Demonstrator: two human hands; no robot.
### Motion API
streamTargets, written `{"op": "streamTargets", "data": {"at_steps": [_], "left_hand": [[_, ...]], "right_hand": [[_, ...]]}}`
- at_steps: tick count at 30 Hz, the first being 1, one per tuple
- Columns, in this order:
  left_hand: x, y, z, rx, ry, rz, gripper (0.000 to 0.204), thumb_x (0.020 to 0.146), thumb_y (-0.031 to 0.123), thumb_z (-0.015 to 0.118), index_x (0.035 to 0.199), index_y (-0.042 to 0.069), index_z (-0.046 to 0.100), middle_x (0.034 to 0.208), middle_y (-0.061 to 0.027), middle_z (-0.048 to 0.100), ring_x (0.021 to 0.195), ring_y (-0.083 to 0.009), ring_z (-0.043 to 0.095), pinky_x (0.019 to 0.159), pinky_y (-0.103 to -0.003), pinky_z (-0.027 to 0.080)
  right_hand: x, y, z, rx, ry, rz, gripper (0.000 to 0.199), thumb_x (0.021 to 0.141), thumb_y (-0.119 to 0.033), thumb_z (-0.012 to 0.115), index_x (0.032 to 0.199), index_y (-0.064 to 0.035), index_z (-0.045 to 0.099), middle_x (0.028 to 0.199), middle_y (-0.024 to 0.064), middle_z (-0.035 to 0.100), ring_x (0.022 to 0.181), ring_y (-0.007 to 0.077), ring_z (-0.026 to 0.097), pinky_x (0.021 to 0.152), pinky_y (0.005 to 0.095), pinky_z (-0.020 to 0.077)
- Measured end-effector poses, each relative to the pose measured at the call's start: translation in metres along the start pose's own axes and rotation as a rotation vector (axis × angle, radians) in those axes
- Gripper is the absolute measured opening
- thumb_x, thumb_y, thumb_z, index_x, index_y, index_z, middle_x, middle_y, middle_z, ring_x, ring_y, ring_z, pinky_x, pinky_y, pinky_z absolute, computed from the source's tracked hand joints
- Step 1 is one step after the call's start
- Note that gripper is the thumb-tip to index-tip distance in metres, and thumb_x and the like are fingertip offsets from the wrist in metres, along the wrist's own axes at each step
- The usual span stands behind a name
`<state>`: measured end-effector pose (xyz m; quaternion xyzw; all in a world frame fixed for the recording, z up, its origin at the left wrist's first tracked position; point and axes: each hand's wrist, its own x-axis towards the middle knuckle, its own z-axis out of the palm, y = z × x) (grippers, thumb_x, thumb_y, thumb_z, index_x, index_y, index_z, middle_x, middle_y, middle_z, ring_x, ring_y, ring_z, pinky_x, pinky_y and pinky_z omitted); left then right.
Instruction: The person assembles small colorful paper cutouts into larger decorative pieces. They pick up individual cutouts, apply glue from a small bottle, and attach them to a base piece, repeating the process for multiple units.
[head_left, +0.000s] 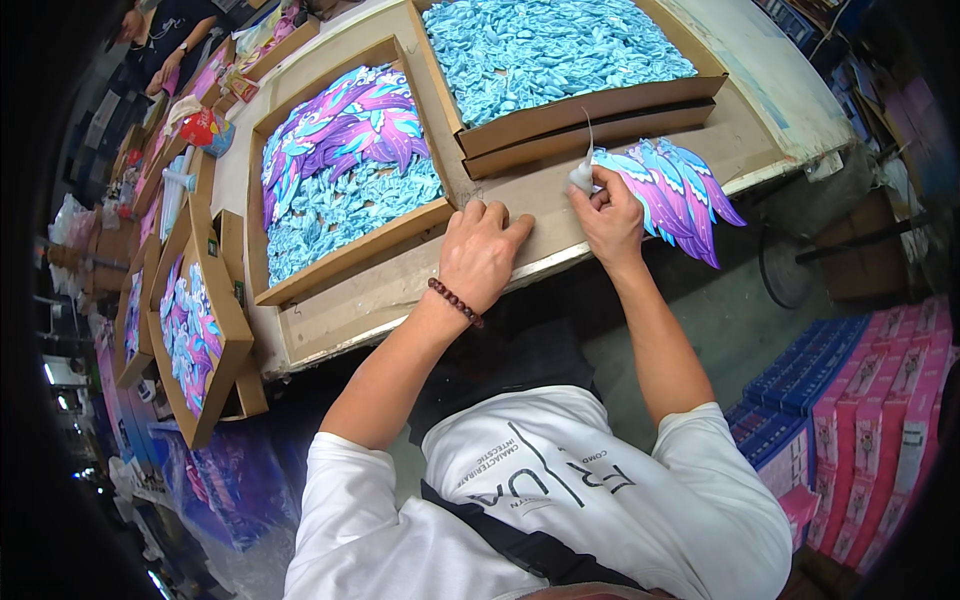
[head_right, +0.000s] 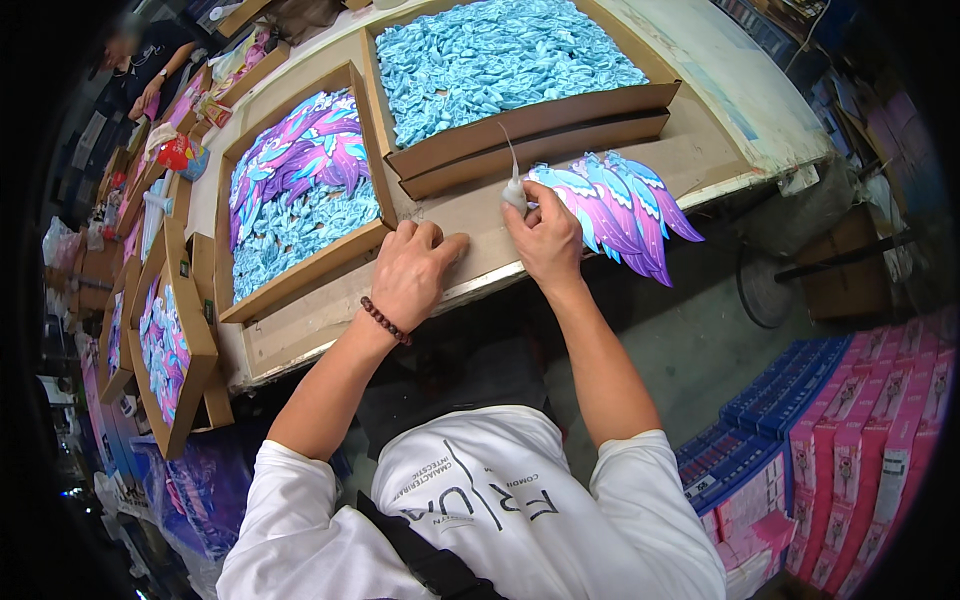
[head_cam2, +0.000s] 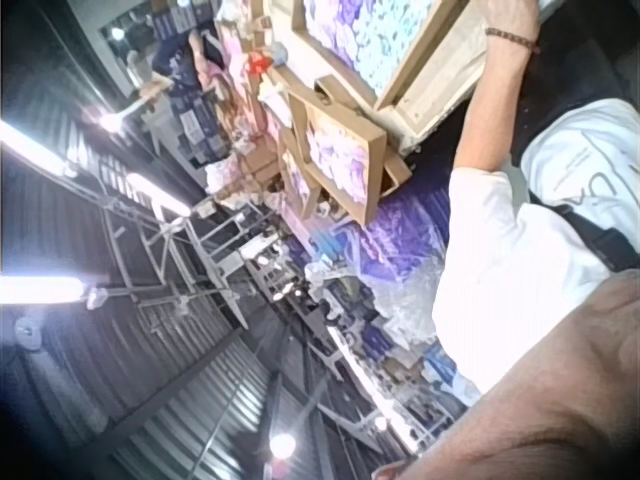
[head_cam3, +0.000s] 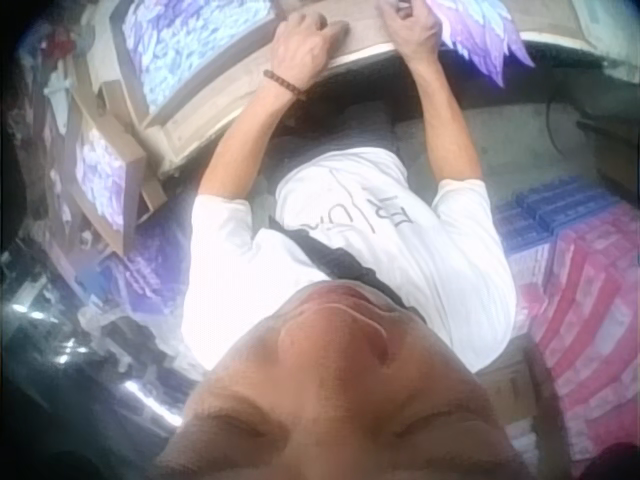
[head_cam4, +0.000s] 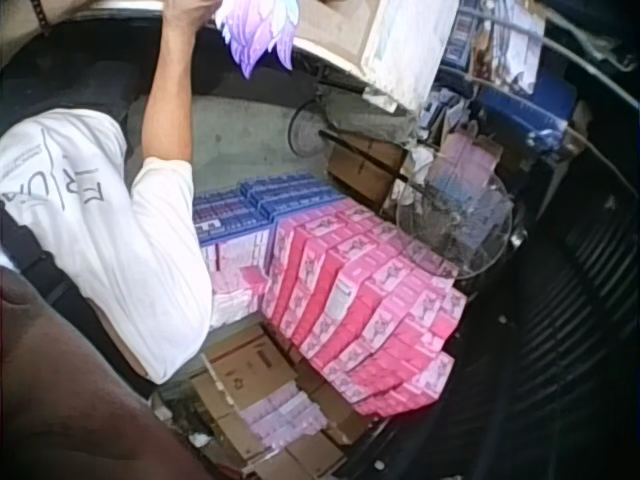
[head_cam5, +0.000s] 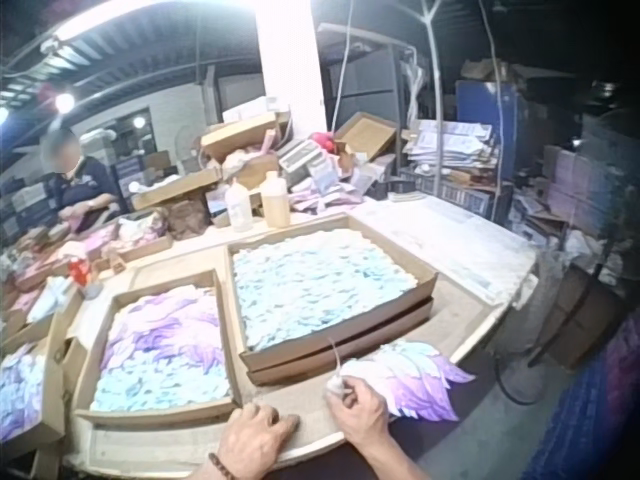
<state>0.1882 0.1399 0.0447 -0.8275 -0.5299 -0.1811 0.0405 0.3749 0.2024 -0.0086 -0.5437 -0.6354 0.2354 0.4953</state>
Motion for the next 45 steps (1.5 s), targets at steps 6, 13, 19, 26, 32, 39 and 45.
{"op": "streamTargets", "data": {"at_steps": [6,13,19,26,32,39,45], "left_hand": [[0.008,-0.003,0.003,0.028,-0.025,0.091,0.011,0.078,0.013,0.058,0.08,0.009,0.068,0.08,-0.0056,0.059,0.086,-0.024,0.054,0.074,-0.035,0.043],[0.0,0.006,0.008,-0.043,-0.003,0.016,0.01,0.076,0.017,0.069,0.072,0.008,0.066,0.069,-0.0058,0.06,0.075,-0.025,0.056,0.069,-0.037,0.046],[-0.007,0.0,0.003,-0.061,0.09,-0.052,0.009,0.078,0.017,0.071,0.077,0.009,0.067,0.073,-0.0064,0.06,0.072,-0.0258,0.057,0.063,-0.037,0.047],[-0.009,-0.017,-0.007,-0.038,0.098,-0.17,0.009,0.08,0.017,0.069,0.083,0.009,0.067,0.077,-0.0067,0.059,0.078,-0.0266,0.06,0.065,-0.039,0.05],[-0.007,-0.011,0.003,0.007,0.012,-0.129,0.013,0.077,0.015,0.071,0.088,0.009,0.068,0.083,-0.0063,0.06,0.081,-0.0264,0.06,0.067,-0.038,0.05],[-0.007,-0.013,-0.002,-0.1,0.022,0.003,0.009,0.075,0.009,0.066,0.084,0.007,0.065,0.085,-0.008,0.06,0.083,-0.0271,0.059,0.071,-0.038,0.05],[-0.018,-0.019,-0.012,-0.154,0.021,0.029,0.011,0.075,0.006,0.067,0.086,0.007,0.065,0.086,-0.0074,0.061,0.082,-0.0269,0.058,0.072,-0.038,0.049]], "right_hand": [[0.0,0.0,0.0,0.006,0.001,0.002,0.033,0.078,-0.016,0.075,0.104,-0.0007,0.063,0.081,0.009,0.066,0.054,0.0143,0.058,0.055,0.0296,0.0478],[-0.001,0.0,0.0,0.009,0.022,-0.037,0.032,0.078,-0.016,0.075,0.104,-0.0005,0.063,0.081,0.0095,0.066,0.054,0.0147,0.057,0.054,0.0297,0.0476],[-0.001,0.0,-0.001,0.004,0.018,-0.045,0.032,0.077,-0.016,0.075,0.104,-0.0011,0.064,0.082,0.0095,0.066,0.054,0.015,0.057,0.054,0.0304,0.0478],[-0.001,0.0,0.0,-0.006,0.013,-0.04,0.032,0.078,-0.016,0.075,0.104,-0.0017,0.063,0.083,0.0093,0.066,0.054,0.0151,0.057,0.055,0.0302,0.0478],[-0.001,0.0,-0.001,0.008,0.021,-0.052,0.032,0.078,-0.016,0.074,0.104,-0.0016,0.063,0.082,0.0092,0.066,0.054,0.0153,0.057,0.055,0.0303,0.0477],[0.0,-0.002,-0.001,-0.028,0.003,-0.019,0.031,0.078,-0.017,0.074,0.104,-0.002,0.064,0.077,0.0086,0.065,0.054,0.0154,0.057,0.054,0.0306,0.0472],[-0.001,-0.002,-0.001,0.002,0.016,-0.033,0.032,0.078,-0.017,0.074,0.104,-0.0021,0.064,0.077,0.0082,0.064,0.054,0.0148,0.056,0.054,0.0304,0.047]]}}
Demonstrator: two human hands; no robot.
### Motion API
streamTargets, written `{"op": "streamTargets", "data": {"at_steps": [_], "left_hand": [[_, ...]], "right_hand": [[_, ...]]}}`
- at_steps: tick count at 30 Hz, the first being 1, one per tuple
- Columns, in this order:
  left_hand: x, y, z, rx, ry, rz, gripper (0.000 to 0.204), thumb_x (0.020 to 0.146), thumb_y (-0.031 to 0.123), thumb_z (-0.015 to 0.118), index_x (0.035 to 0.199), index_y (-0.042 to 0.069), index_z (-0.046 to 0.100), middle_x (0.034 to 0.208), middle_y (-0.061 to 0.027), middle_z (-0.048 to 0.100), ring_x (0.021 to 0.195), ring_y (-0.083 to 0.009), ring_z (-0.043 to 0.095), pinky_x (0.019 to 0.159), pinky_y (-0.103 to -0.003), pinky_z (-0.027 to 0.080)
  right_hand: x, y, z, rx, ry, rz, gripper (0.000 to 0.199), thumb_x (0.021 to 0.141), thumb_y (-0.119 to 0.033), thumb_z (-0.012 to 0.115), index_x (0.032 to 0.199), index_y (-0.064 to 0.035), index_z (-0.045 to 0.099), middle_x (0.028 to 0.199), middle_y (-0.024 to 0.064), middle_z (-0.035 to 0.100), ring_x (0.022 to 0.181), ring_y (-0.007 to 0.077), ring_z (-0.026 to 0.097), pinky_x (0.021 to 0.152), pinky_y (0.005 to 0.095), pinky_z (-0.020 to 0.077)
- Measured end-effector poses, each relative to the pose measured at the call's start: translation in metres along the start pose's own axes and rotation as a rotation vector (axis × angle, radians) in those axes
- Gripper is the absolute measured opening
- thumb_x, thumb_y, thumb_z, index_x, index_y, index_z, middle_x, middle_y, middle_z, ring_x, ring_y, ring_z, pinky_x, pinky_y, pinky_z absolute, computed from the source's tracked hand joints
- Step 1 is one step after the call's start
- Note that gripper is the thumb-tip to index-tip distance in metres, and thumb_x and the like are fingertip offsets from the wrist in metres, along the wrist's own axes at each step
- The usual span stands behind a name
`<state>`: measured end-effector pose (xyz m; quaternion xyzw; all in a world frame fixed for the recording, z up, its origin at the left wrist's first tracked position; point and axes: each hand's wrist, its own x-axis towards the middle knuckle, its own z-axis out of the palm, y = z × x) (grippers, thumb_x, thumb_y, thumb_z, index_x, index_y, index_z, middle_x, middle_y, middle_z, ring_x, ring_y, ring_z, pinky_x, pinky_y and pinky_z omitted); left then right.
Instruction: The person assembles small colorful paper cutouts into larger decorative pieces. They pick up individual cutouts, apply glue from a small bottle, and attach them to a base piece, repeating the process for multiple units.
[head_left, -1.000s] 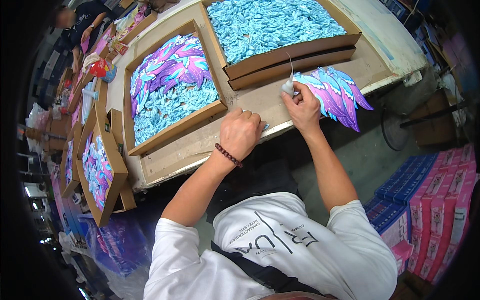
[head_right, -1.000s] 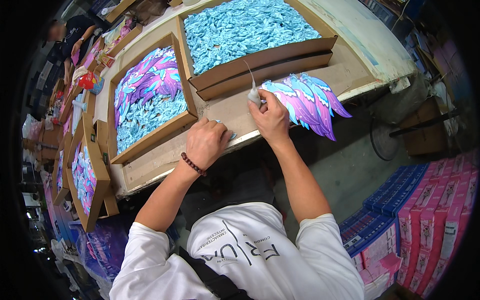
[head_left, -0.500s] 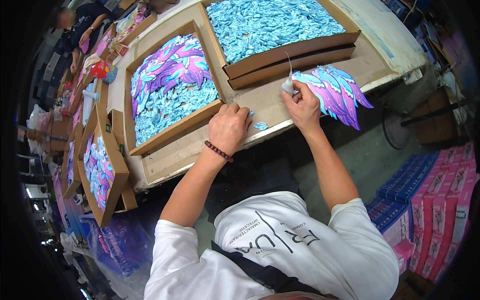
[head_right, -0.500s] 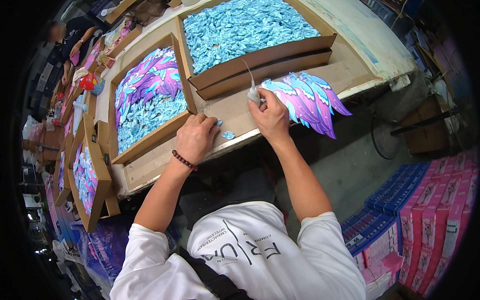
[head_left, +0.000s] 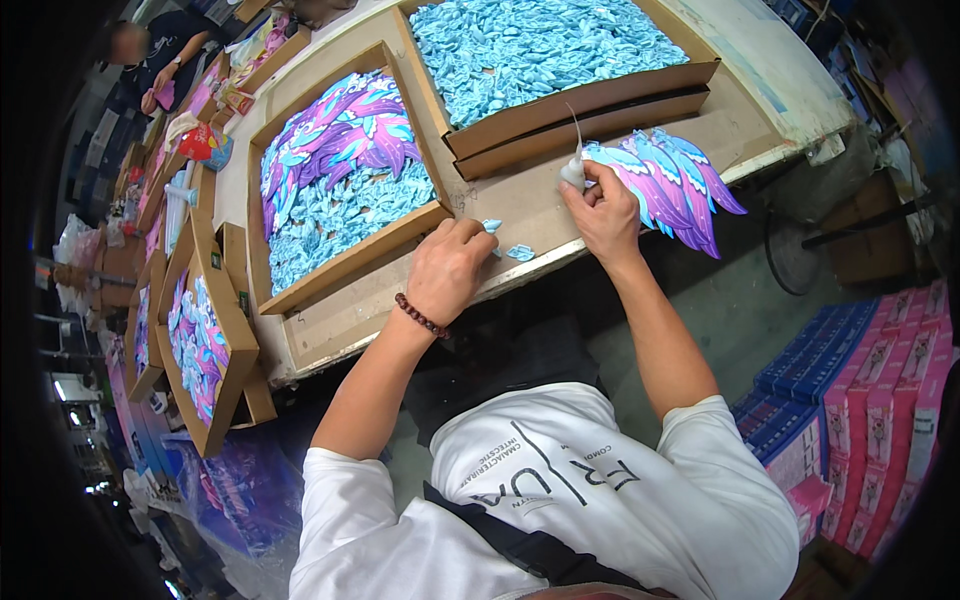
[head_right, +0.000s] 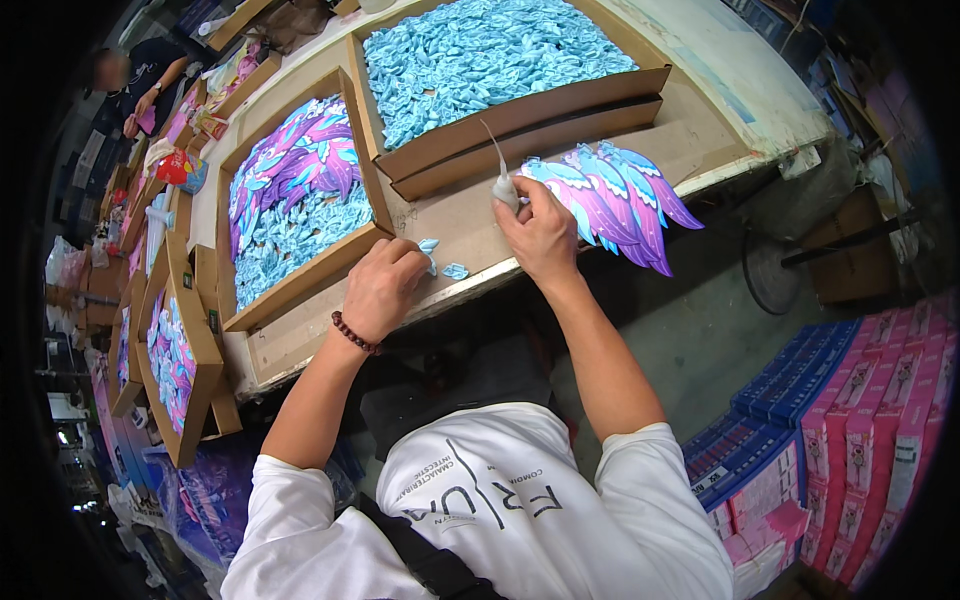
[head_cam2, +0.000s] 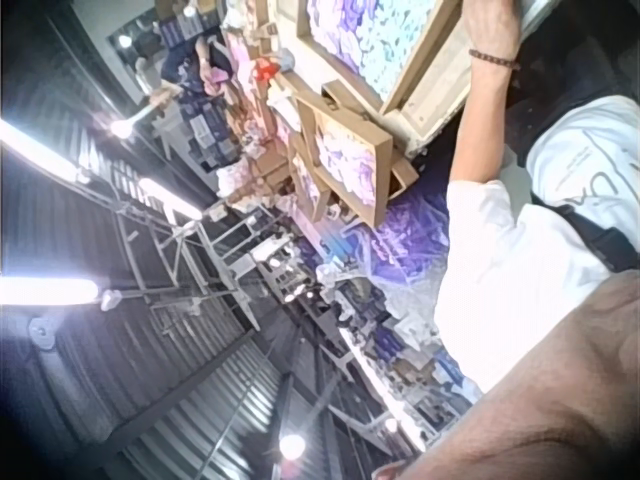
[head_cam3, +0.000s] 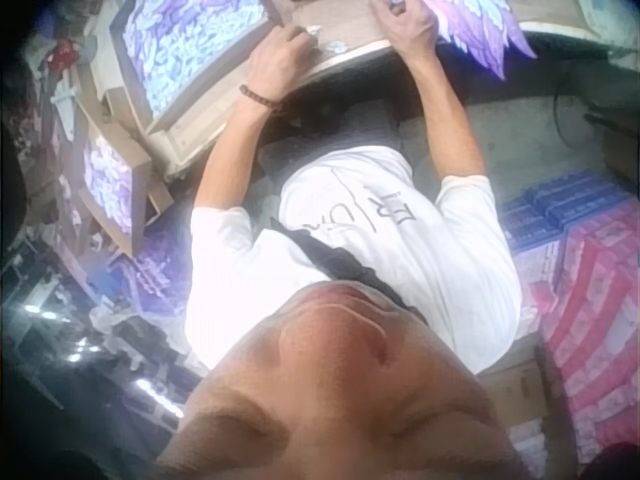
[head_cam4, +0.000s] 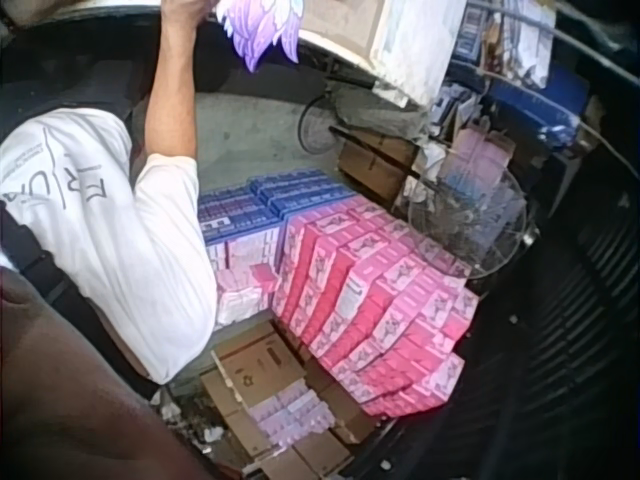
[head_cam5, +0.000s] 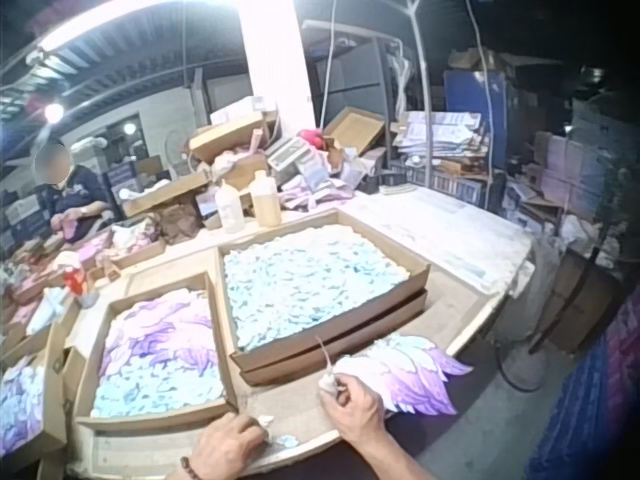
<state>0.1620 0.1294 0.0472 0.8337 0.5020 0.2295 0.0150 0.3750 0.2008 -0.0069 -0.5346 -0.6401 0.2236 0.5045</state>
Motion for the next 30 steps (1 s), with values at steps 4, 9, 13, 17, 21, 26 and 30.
{"op": "streamTargets", "data": {"at_steps": [4,9,13,17,21,26,30], "left_hand": [[-0.001,0.0,-0.002,-0.01,0.042,-0.061,0.014,0.076,0.008,0.07,0.089,0.007,0.066,0.087,-0.0065,0.062,0.081,-0.0271,0.058,0.071,-0.038,0.049],[0.0,0.006,-0.001,0.011,0.008,-0.086,0.017,0.074,0.009,0.073,0.09,0.007,0.066,0.088,-0.0054,0.064,0.08,-0.0267,0.057,0.071,-0.037,0.048],[0.002,0.005,0.002,-0.004,0.005,-0.052,0.016,0.074,0.008,0.073,0.09,0.007,0.067,0.086,-0.0047,0.064,0.079,-0.0263,0.057,0.07,-0.037,0.048],[0.002,0.002,0.003,-0.024,0.026,-0.048,0.017,0.076,0.005,0.07,0.092,0.007,0.068,0.088,-0.0057,0.064,0.08,-0.0271,0.058,0.07,-0.037,0.049],[0.006,0.001,0.008,0.016,0.035,-0.153,0.015,0.08,0.005,0.063,0.094,0.006,0.067,0.09,-0.0086,0.063,0.083,-0.0304,0.06,0.071,-0.04,0.05],[0.023,-0.005,0.016,0.146,-0.154,-0.171,0.006,0.082,0.007,0.06,0.086,0.002,0.063,0.086,-0.0143,0.061,0.085,-0.0345,0.061,0.071,-0.044,0.05],[0.029,-0.008,0.014,0.143,-0.244,-0.171,0.006,0.081,0.007,0.062,0.083,0.001,0.06,0.082,-0.0162,0.059,0.084,-0.0357,0.061,0.07,-0.045,0.049]], "right_hand": [[0.0,-0.001,0.0,-0.006,0.001,-0.01,0.032,0.078,-0.017,0.074,0.105,-0.002,0.064,0.08,0.0086,0.065,0.054,0.0145,0.056,0.054,0.0298,0.0471],[0.0,0.0,0.0,-0.005,-0.02,0.026,0.033,0.079,-0.016,0.074,0.106,-0.0014,0.063,0.083,0.0089,0.066,0.054,0.0143,0.056,0.055,0.0295,0.0474],[0.0,0.0,-0.001,-0.009,-0.014,-0.006,0.033,0.079,-0.016,0.074,0.106,-0.0008,0.063,0.084,0.0091,0.066,0.054,0.0142,0.056,0.055,0.0295,0.0476],[0.0,0.0,-0.001,-0.013,-0.013,-0.006,0.033,0.079,-0.016,0.074,0.106,-0.0008,0.063,0.084,0.0092,0.066,0.054,0.0143,0.056,0.055,0.0296,0.0477],[-0.001,0.0,0.0,-0.019,-0.01,-0.003,0.033,0.078,-0.016,0.074,0.105,-0.0014,0.063,0.082,0.0093,0.066,0.054,0.0148,0.056,0.055,0.0302,0.0477],[0.0,0.002,0.001,-0.016,-0.001,-0.009,0.032,0.078,-0.016,0.074,0.105,-0.0019,0.064,0.079,0.0093,0.065,0.053,0.0156,0.057,0.055,0.031,0.0478],[0.0,0.002,0.001,-0.011,-0.002,0.0,0.032,0.078,-0.016,0.075,0.104,-0.0021,0.063,0.079,0.0095,0.065,0.054,0.016,0.057,0.054,0.0314,0.048]]}}
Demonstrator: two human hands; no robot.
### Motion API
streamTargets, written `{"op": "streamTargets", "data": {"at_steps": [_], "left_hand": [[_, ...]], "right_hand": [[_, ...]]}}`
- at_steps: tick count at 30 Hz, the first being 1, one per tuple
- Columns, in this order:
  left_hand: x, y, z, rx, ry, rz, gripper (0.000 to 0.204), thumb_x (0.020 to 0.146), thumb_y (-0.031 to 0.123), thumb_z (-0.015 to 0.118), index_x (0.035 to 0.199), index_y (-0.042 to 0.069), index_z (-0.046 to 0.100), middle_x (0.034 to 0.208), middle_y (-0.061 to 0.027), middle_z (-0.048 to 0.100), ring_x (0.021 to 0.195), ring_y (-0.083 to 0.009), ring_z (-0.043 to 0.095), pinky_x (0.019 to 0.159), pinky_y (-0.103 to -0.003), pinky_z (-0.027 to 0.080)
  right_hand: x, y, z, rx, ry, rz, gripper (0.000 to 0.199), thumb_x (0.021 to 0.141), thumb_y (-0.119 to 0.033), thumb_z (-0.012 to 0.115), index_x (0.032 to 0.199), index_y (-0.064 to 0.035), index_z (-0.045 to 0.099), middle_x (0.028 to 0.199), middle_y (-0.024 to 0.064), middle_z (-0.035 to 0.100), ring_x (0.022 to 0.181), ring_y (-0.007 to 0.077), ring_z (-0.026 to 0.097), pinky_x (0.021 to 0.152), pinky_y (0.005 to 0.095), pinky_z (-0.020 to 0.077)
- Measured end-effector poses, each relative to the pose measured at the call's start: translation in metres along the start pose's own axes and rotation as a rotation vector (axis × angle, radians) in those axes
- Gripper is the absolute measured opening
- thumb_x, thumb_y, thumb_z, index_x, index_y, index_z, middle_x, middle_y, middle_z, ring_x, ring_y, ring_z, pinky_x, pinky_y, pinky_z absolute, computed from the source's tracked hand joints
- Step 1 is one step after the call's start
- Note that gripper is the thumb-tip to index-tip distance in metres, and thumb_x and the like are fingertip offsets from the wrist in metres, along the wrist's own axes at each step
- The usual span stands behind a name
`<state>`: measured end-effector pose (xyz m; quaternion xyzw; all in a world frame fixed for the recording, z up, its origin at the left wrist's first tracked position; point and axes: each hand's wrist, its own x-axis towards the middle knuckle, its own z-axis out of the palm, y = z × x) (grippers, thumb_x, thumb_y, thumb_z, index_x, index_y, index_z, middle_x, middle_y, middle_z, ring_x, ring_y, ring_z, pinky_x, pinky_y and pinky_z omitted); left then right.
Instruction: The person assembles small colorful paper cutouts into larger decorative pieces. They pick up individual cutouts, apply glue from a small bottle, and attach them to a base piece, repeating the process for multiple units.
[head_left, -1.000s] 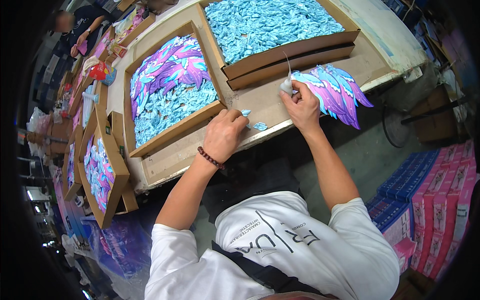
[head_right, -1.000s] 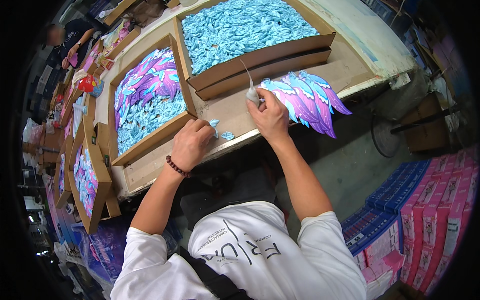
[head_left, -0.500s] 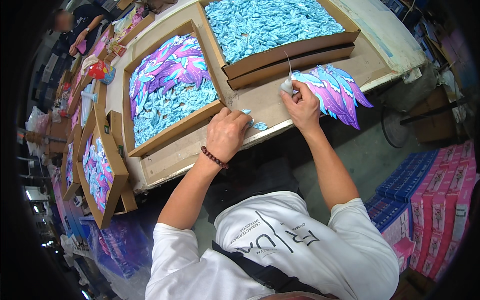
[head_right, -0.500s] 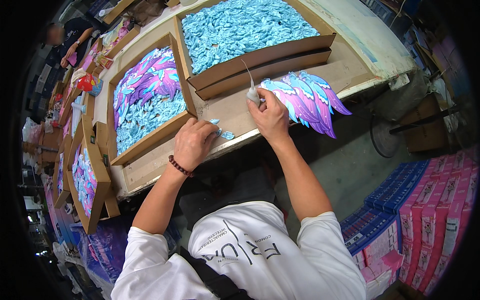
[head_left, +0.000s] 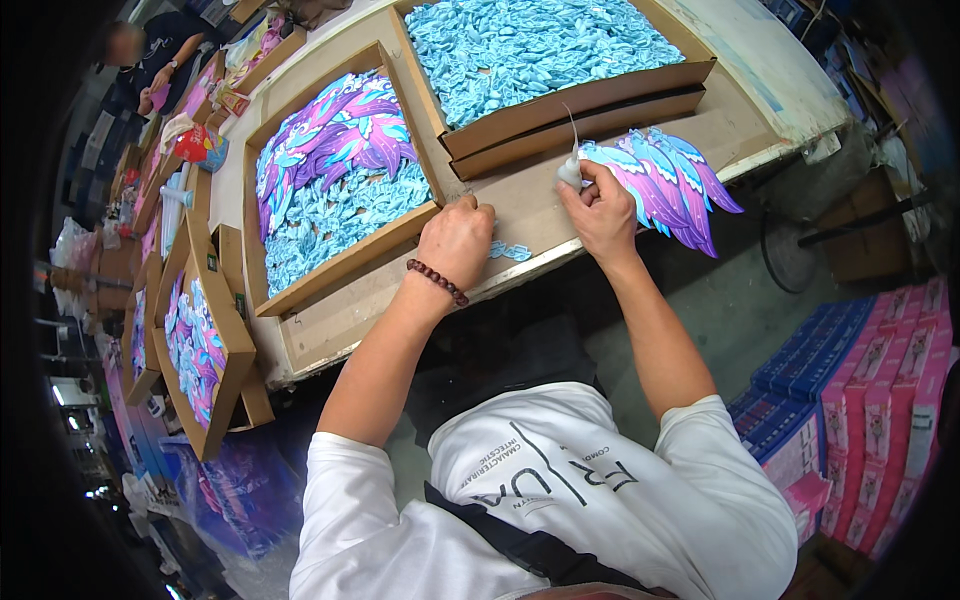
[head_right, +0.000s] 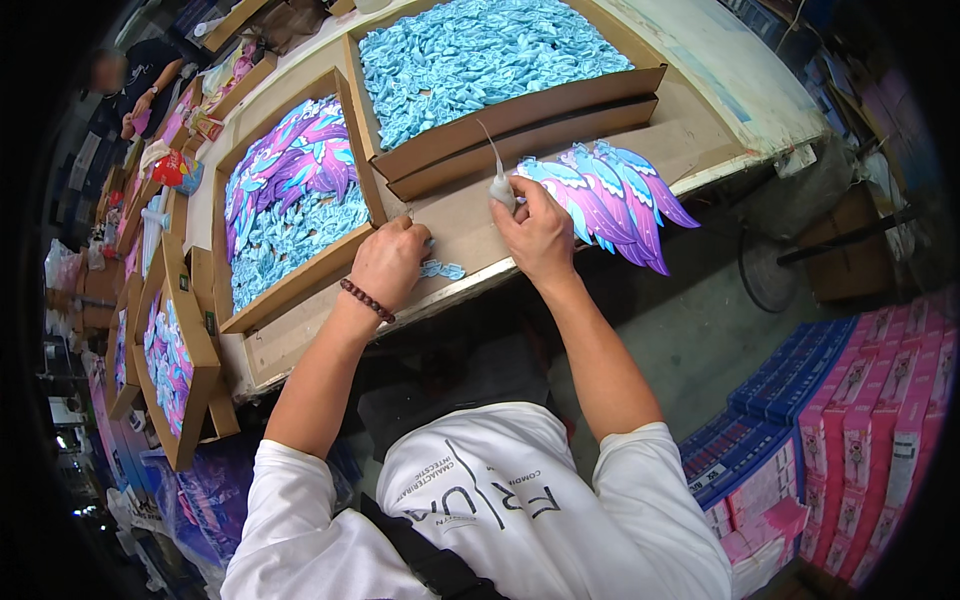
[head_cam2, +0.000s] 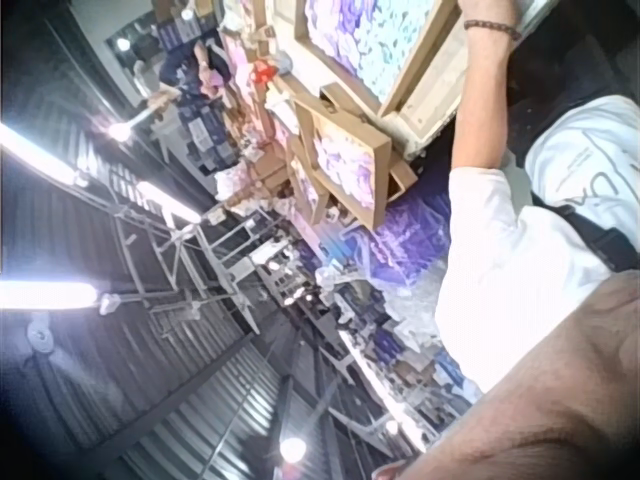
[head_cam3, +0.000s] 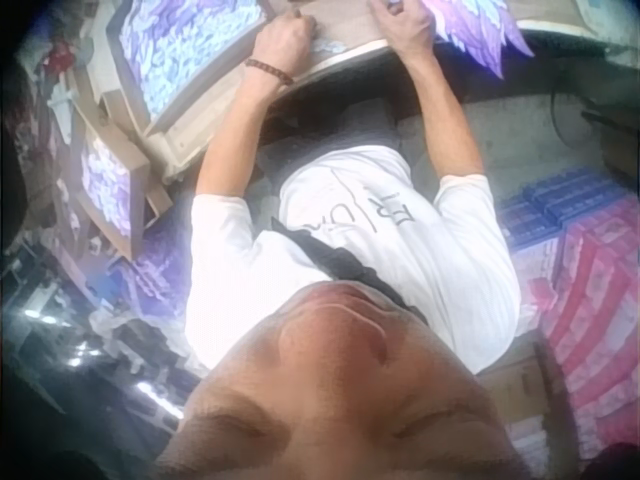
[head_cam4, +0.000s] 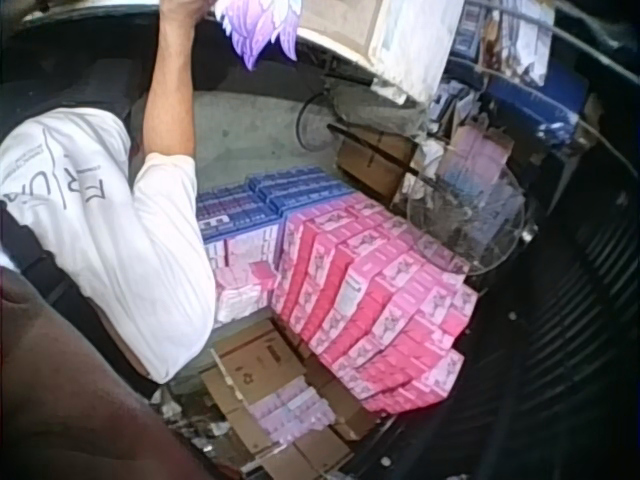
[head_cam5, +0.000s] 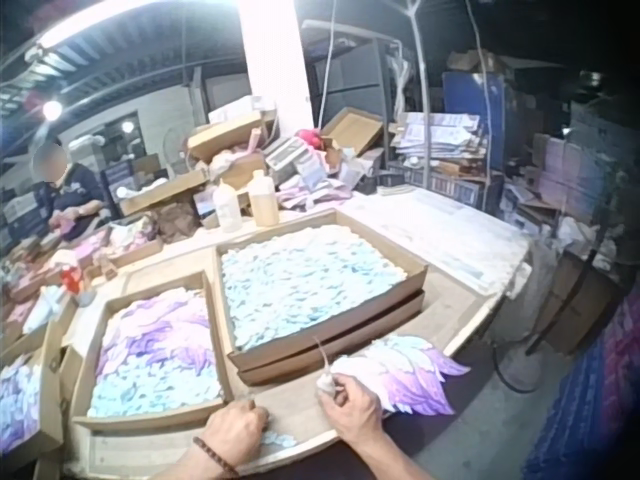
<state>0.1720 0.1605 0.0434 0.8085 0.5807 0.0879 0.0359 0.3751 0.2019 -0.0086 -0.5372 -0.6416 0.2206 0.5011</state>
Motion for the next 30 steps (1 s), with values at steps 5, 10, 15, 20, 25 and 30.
{"op": "streamTargets", "data": {"at_steps": [5,10,15,20,25,30], "left_hand": [[0.004,0.002,-0.004,-0.044,0.015,0.046,0.011,0.082,0.009,0.064,0.089,0.003,0.06,0.084,-0.0149,0.061,0.084,-0.035,0.062,0.071,-0.045,0.049],[0.006,0.006,-0.006,-0.192,0.095,0.134,0.014,0.081,0.003,0.055,0.093,0.003,0.062,0.084,-0.0144,0.062,0.082,-0.0339,0.063,0.069,-0.043,0.051],[-0.01,-0.003,-0.015,-0.196,0.178,0.184,0.014,0.082,0.004,0.063,0.096,0.004,0.064,0.084,-0.0114,0.061,0.078,-0.0327,0.062,0.066,-0.041,0.05],[-0.057,-0.023,-0.029,-0.153,0.348,0.165,0.016,0.076,0.0,0.068,0.091,0.003,0.063,0.084,-0.0095,0.062,0.075,-0.03,0.061,0.066,-0.039,0.05],[-0.092,-0.032,-0.027,-0.063,0.227,0.039,0.017,0.077,0.002,0.068,0.093,0.005,0.064,0.082,-0.0102,0.061,0.073,-0.0305,0.06,0.065,-0.039,0.05],[-0.099,-0.031,-0.023,-0.135,0.158,-0.076,0.02,0.078,0.0,0.065,0.097,0.007,0.065,0.082,-0.0107,0.061,0.076,-0.0316,0.061,0.067,-0.04,0.05]], "right_hand": [[-0.001,-0.001,0.0,0.003,0.018,-0.033,0.031,0.078,-0.016,0.074,0.104,-0.0021,0.063,0.08,0.0099,0.066,0.054,0.0165,0.058,0.055,0.0316,0.0486],[0.0,-0.001,-0.001,0.022,0.016,-0.022,0.031,0.079,-0.016,0.074,0.104,-0.0018,0.063,0.081,0.01,0.066,0.054,0.0164,0.058,0.055,0.0312,0.0487],[0.0,-0.001,-0.001,0.027,0.021,-0.025,0.031,0.078,-0.015,0.074,0.104,-0.0013,0.063,0.081,0.0099,0.066,0.053,0.0156,0.057,0.054,0.0306,0.0482],[0.0,0.001,-0.001,0.025,0.012,-0.007,0.032,0.077,-0.014,0.075,0.104,-0.0011,0.064,0.081,0.0094,0.065,0.053,0.0149,0.057,0.054,0.03,0.0474],[0.0,0.0,0.001,0.009,0.011,-0.002,0.031,0.077,-0.014,0.075,0.103,-0.0014,0.064,0.077,0.0075,0.064,0.054,0.014,0.055,0.054,0.0299,0.0467],[0.0,0.0,0.002,0.041,0.005,-0.017,0.034,0.079,-0.01,0.076,0.108,0.0021,0.063,0.086,0.006,0.068,0.056,0.0063,0.05,0.052,0.0226,0.0426]]}}
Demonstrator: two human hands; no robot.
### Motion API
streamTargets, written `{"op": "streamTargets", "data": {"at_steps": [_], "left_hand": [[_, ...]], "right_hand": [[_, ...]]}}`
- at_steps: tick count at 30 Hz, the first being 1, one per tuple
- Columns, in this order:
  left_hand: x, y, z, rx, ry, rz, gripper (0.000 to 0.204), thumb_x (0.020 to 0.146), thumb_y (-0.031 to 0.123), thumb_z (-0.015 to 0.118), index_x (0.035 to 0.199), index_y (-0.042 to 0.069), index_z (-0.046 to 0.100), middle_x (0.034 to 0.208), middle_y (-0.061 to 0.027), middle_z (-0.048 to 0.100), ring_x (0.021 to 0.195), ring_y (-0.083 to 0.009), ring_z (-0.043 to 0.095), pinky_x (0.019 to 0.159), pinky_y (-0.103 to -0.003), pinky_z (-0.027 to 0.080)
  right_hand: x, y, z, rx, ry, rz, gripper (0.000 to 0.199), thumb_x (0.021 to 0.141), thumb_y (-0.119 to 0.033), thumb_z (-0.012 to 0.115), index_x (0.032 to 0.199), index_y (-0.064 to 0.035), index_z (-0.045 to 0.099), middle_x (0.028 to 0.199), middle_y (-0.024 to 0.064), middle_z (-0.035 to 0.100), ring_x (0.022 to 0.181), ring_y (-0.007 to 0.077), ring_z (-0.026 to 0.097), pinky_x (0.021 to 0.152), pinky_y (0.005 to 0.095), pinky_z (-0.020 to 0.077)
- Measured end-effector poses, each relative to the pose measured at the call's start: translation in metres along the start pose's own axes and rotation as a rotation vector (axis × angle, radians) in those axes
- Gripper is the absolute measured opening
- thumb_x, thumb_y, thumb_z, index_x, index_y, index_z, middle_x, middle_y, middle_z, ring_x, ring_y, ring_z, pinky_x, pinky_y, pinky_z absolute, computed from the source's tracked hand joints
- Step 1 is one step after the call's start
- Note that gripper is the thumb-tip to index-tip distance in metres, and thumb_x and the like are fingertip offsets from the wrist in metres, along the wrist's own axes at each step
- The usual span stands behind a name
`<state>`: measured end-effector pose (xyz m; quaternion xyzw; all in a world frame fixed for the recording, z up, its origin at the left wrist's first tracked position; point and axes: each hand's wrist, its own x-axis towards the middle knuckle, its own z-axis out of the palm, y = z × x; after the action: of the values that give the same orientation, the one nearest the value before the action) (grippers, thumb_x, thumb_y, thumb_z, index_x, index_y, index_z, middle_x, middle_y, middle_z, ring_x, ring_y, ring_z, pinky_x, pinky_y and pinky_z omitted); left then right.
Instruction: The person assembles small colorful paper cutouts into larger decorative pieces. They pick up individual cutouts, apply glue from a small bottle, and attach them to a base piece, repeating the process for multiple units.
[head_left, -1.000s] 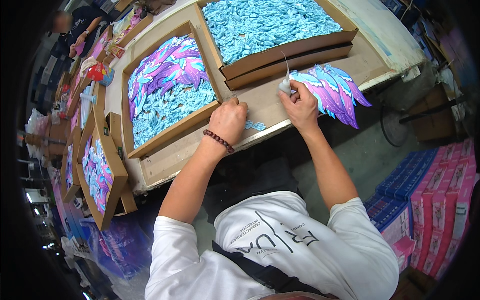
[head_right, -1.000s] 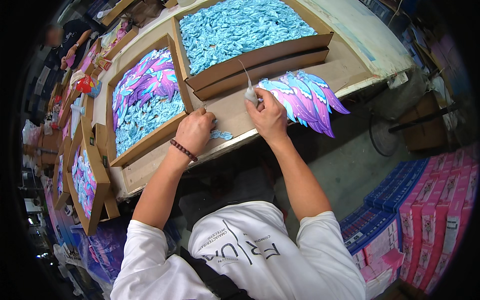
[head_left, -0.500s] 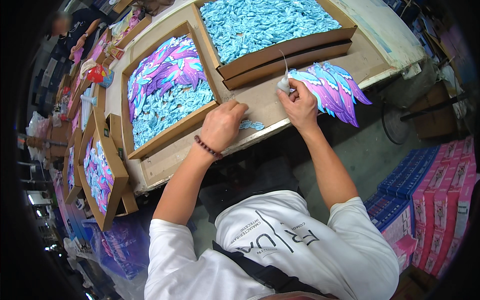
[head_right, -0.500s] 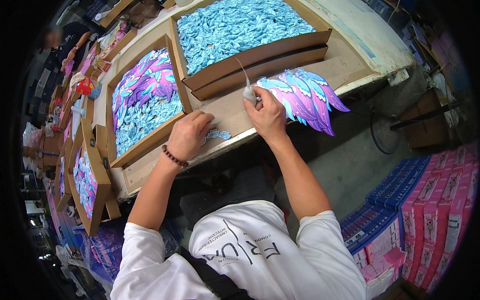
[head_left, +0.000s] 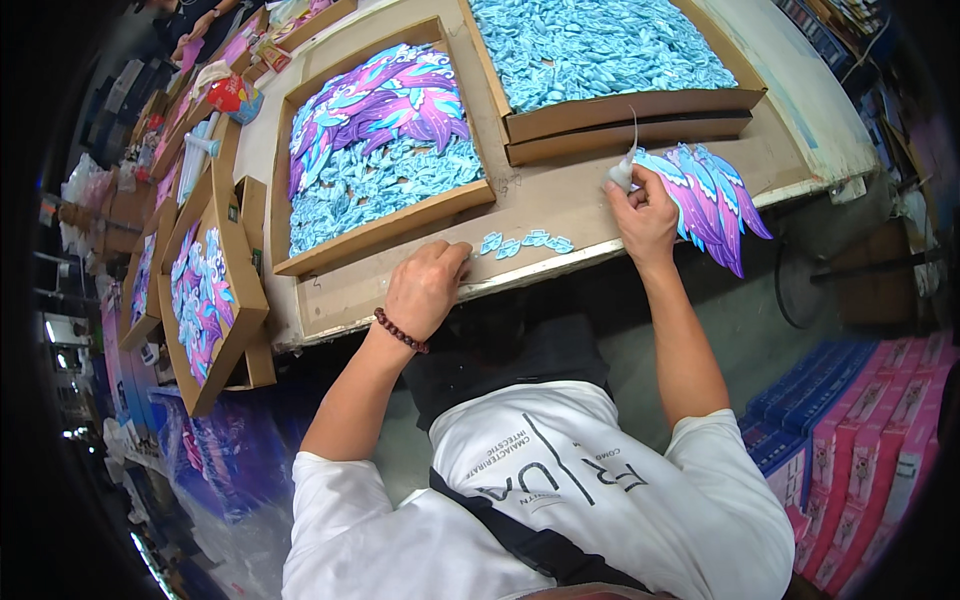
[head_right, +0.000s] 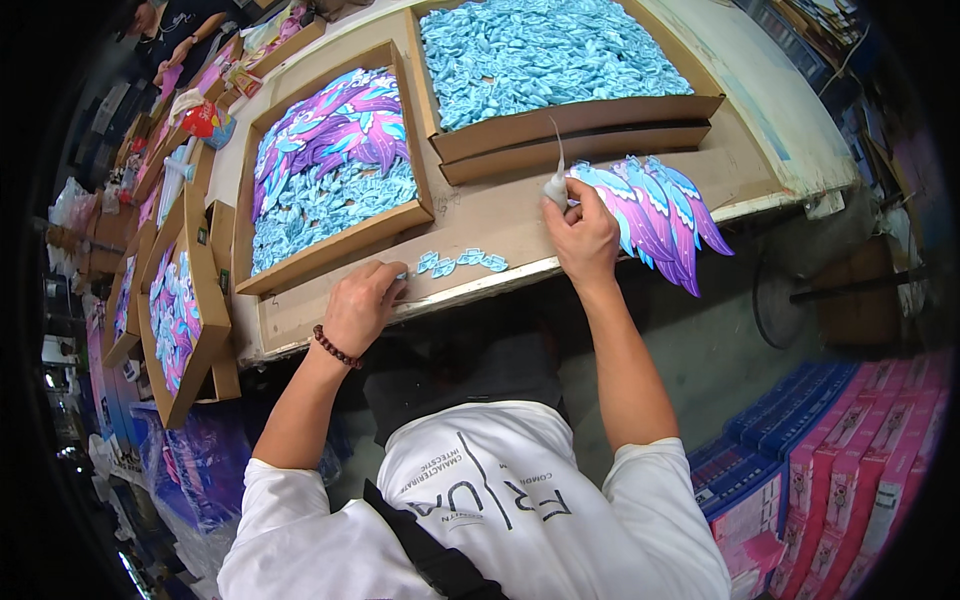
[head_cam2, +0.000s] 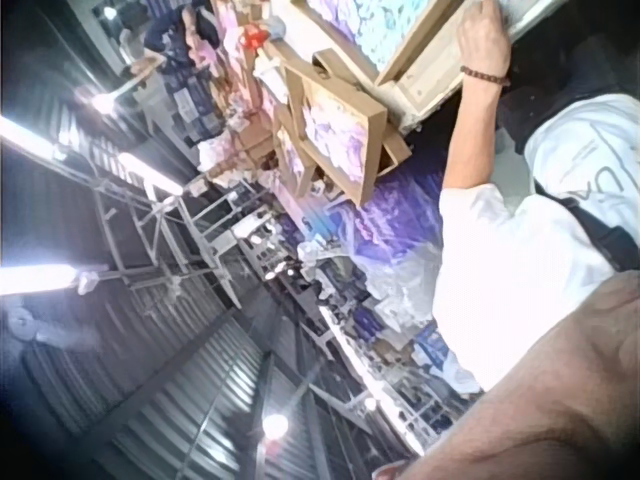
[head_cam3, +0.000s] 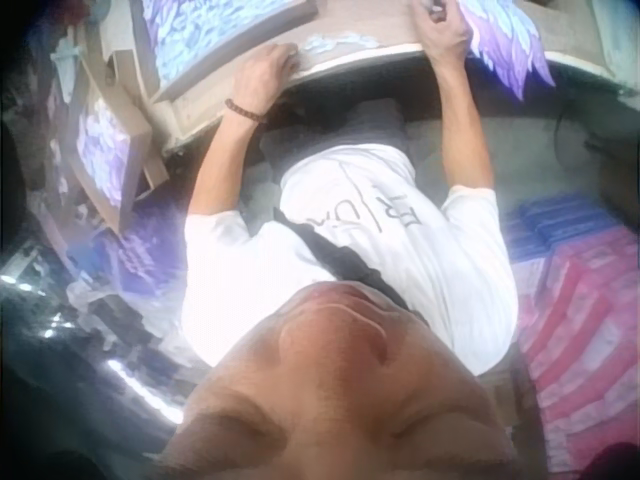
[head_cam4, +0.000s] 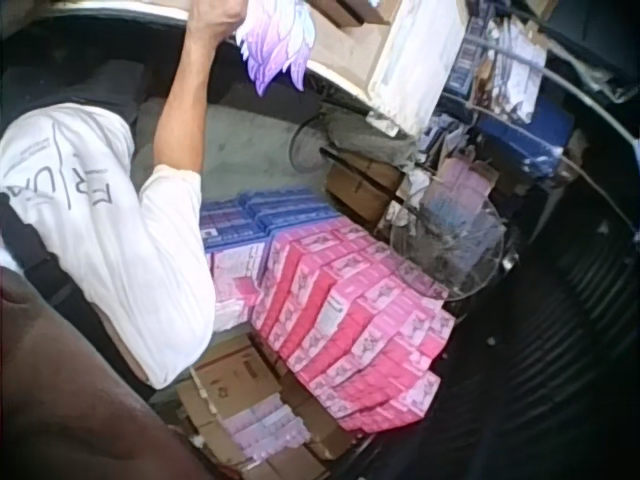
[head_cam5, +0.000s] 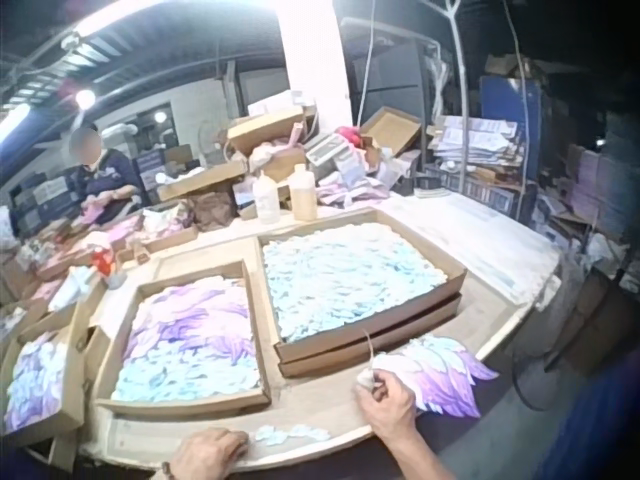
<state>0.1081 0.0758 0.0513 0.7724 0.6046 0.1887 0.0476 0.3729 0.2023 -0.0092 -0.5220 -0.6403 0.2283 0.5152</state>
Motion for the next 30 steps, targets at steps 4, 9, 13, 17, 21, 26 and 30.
{"op": "streamTargets", "data": {"at_steps": [4,9,13,17,21,26,30], "left_hand": [[0.001,-0.009,-0.01,0.053,-0.028,0.078,0.028,0.078,0.002,0.057,0.102,0.012,0.068,0.087,-0.0092,0.059,0.086,-0.0288,0.06,0.073,-0.04,0.051],[0.007,-0.021,-0.009,0.029,-0.107,0.05,0.025,0.075,0.001,0.062,0.098,0.01,0.069,0.09,-0.0091,0.059,0.087,-0.0297,0.059,0.075,-0.04,0.05],[0.007,-0.025,-0.004,-0.038,-0.093,-0.003,0.015,0.079,0.01,0.064,0.094,0.007,0.068,0.087,-0.0102,0.058,0.088,-0.0309,0.06,0.075,-0.041,0.049],[0.005,-0.022,0.002,-0.12,-0.068,-0.117,0.014,0.084,0.017,0.066,0.09,0.005,0.068,0.086,-0.0115,0.058,0.088,-0.0327,0.06,0.076,-0.043,0.048],[0.003,-0.02,0.006,-0.137,-0.03,-0.163,0.016,0.083,0.02,0.067,0.087,0.005,0.069,0.084,-0.0115,0.059,0.087,-0.0325,0.06,0.076,-0.043,0.048],[-0.004,-0.019,0.011,-0.157,0.04,-0.217,0.018,0.083,0.021,0.068,0.089,0.004,0.069,0.084,-0.0113,0.06,0.086,-0.0313,0.061,0.075,-0.042,0.049],[-0.015,-0.024,0.017,-0.324,0.23,-0.195,0.013,0.083,0.014,0.068,0.09,0.003,0.068,0.085,-0.0118,0.06,0.083,-0.0312,0.061,0.072,-0.04,0.049]], "right_hand": [[0.001,0.001,0.002,0.012,0.015,0.031,0.033,0.077,-0.014,0.076,0.105,-0.0004,0.064,0.081,0.0054,0.068,0.055,0.0103,0.053,0.054,0.0271,0.0453],[0.0,0.006,0.001,0.053,0.002,0.031,0.036,0.078,-0.013,0.076,0.108,0.0018,0.064,0.083,0.0056,0.068,0.056,0.0084,0.053,0.054,0.0266,0.0457],[0.001,0.01,0.0,0.218,-0.048,0.034,0.034,0.082,-0.011,0.073,0.111,0.0034,0.062,0.089,0.005,0.068,0.066,0.007,0.057,0.059,0.0243,0.0472],[0.002,0.006,-0.007,0.403,-0.108,0.031,0.036,0.088,-0.011,0.068,0.119,0.0041,0.057,0.098,0.0073,0.066,0.081,0.0107,0.062,0.067,0.0239,0.0504],[-0.005,-0.014,-0.02,0.539,-0.202,0.155,0.039,0.094,-0.011,0.062,0.127,0.0047,0.049,0.104,0.0101,0.063,0.09,0.0169,0.065,0.072,0.0272,0.0538],[-0.026,-0.042,-0.022,0.592,-0.229,0.198,0.045,0.094,-0.017,0.063,0.13,0.0049,0.048,0.1,0.0079,0.062,0.084,0.0147,0.063,0.066,0.0249,0.0508],[-0.046,-0.052,-0.019,0.612,-0.286,0.255,0.045,0.092,-0.019,0.067,0.127,0.0048,0.051,0.096,0.0064,0.062,0.081,0.0105,0.06,0.067,0.023,0.0488]]}}
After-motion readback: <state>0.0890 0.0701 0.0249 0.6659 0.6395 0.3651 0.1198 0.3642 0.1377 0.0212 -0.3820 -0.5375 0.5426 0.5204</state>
